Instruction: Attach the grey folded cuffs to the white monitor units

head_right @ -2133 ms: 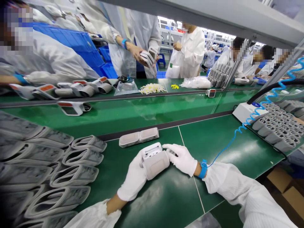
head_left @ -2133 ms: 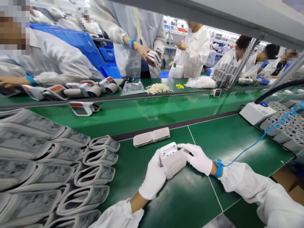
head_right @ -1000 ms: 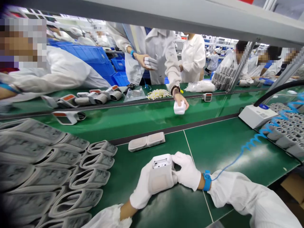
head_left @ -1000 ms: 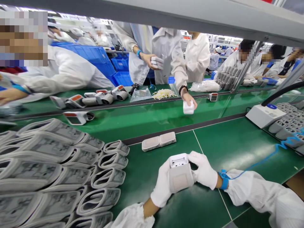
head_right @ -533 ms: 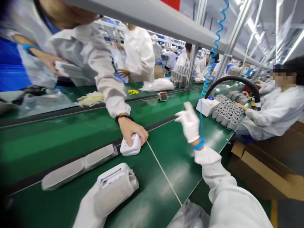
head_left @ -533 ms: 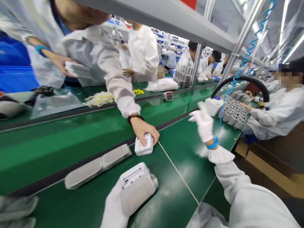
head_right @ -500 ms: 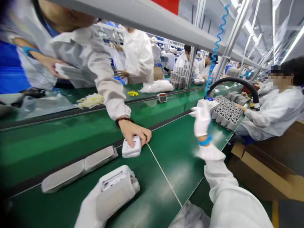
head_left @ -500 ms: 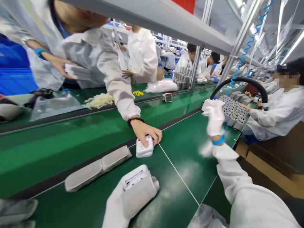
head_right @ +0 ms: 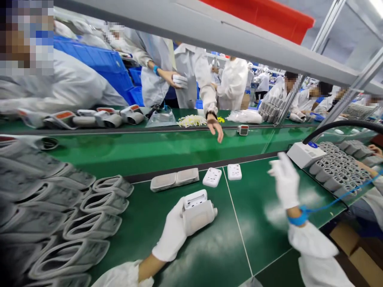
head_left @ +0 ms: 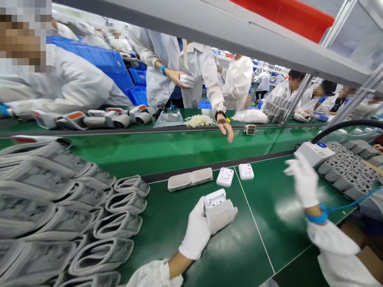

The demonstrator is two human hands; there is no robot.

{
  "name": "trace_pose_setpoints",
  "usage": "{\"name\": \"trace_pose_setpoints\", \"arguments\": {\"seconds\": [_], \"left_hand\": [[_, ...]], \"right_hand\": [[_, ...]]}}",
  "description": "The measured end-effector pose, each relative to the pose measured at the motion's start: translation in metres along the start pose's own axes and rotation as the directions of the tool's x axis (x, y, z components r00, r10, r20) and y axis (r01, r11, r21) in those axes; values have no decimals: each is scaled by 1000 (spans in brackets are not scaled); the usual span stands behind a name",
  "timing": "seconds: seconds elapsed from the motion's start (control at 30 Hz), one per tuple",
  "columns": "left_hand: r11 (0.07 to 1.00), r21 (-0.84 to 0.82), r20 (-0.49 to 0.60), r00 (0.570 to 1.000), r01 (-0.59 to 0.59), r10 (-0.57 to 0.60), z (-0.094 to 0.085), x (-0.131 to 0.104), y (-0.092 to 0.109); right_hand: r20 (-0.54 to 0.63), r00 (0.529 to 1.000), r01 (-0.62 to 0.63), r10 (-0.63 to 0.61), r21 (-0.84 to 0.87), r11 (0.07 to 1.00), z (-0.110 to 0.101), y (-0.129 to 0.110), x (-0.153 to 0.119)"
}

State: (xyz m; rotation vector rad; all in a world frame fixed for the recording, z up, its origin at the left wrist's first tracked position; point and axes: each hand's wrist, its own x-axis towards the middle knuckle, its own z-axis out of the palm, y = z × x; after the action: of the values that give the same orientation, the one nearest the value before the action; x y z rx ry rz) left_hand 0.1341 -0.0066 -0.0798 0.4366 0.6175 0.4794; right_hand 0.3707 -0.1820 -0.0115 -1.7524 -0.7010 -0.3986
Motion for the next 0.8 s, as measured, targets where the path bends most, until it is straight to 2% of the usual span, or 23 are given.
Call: {"name": "trace_pose_setpoints", "arguments": {"seconds": [0.03,0.07,0.1,0.13,0.17,0.2,0.23,0.33,0.43,0.47,0.5,0.57,0.6,0.67,0.7,0.73,0.8], "left_hand": [[997,52,9,998,-62,62,-3,1,-1],[980,138,21,990,-140,139,-8,2,-3],[939,252,39,972,-232,230,-13,3,-4],[866,375,69,942,-330,329,-19,4,-5],[768,488,109,902,-415,419,-26,6,-6],[664,577,151,861,-476,486,-32,7,-8],[573,638,189,826,-515,531,-37,8,-9],[340,702,351,719,-626,600,-48,9,-16],[85,643,559,543,-761,627,-49,9,-23],[14,630,595,494,-776,634,-47,9,-24],[-43,632,611,463,-774,641,-45,9,-24],[-124,657,618,436,-744,655,-42,9,-24],[-156,666,623,429,-730,654,-41,9,-23],[-217,659,654,407,-720,638,-40,11,-22],[-245,649,675,398,-720,621,-40,12,-22],[-266,642,694,397,-719,601,-41,14,-22],[-297,639,722,420,-709,550,-42,17,-25]], "right_hand": [[185,981,-61,51,51,997,16,-5,-22],[413,909,-92,55,70,993,34,-12,-45],[599,800,-81,12,89,993,51,-19,-69],[737,674,-51,-54,119,992,68,-26,-91],[784,615,-37,-82,133,990,81,-32,-109],[813,576,-43,-84,132,990,91,-38,-123],[819,571,-64,-60,118,991,98,-42,-133],[765,642,-151,54,58,987,104,-52,-140],[696,716,-140,57,64,988,106,-59,-128],[690,722,-135,46,75,988,108,-60,-120],[690,723,-136,38,88,987,112,-59,-109],[678,734,-147,36,107,983,123,-51,-75],[646,761,-158,56,101,982,130,-44,-53],[517,847,-179,124,58,982,145,-23,-1],[466,868,-196,169,8,981,152,-12,28],[382,894,-225,234,-68,972,159,-1,56],[296,910,-255,289,-150,955,171,19,106]]}}
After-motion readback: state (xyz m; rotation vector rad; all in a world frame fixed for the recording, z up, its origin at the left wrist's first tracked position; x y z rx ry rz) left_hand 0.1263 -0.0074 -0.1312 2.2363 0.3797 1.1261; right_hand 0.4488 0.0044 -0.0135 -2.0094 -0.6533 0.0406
